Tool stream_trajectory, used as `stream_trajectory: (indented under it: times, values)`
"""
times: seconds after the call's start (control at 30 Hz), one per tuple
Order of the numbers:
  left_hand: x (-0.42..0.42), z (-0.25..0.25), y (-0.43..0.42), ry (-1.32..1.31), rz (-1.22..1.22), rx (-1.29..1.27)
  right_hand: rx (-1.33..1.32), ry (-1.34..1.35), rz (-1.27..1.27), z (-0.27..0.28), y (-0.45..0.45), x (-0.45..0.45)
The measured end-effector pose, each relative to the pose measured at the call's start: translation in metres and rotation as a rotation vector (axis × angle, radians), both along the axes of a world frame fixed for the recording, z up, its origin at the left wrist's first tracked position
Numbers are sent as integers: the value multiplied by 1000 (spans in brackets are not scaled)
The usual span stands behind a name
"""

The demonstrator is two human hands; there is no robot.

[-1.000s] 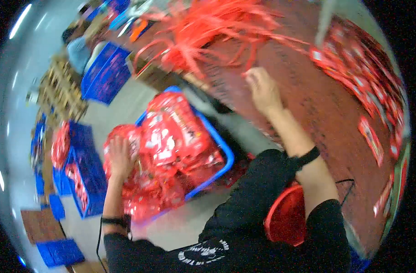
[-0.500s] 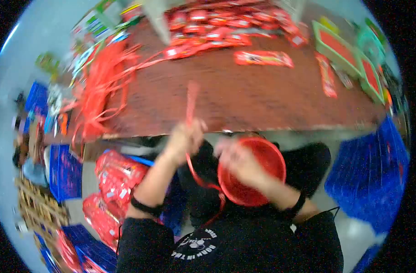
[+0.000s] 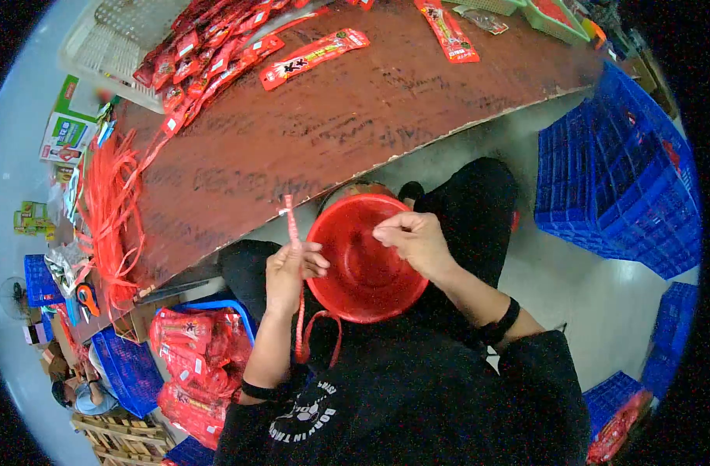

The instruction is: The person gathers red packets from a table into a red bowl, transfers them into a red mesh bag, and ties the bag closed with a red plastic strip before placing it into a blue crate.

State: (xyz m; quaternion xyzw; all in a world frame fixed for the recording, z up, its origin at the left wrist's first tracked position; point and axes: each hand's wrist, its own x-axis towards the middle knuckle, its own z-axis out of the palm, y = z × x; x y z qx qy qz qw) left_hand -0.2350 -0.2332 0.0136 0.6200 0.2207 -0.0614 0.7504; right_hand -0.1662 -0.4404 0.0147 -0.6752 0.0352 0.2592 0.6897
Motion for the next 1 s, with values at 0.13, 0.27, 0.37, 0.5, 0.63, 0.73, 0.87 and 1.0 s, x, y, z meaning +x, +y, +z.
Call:
stream_trajectory:
  times: [0.13,0.27,0.37,0.5,0.63,0.73,0.87,1.0]
  values:
    - [-6,-17,-32,39,-366,137,174,176,58,6,21,3]
    - [0,-18,-35,41,-123,210,-93,-10,291,-8,24,11]
    - [4,-23,-3,-20,254,193,-142,104,206,-17,14,10]
    - [9,-22,-21,46,-156,116,24,-111,72,-34,33,5]
    - [10,-18,-22,33,-156,-93,26,-333,83,-22,41,9]
    - [11,-14,5,-70,151,-95,-105,-274,167,-5,40,9]
    - [-2,-2,5,-362,-61,354,12,-230,169,-13,58,4]
    - [-22,33,27,-415,-3,219,105,-245,334,24,105,-6]
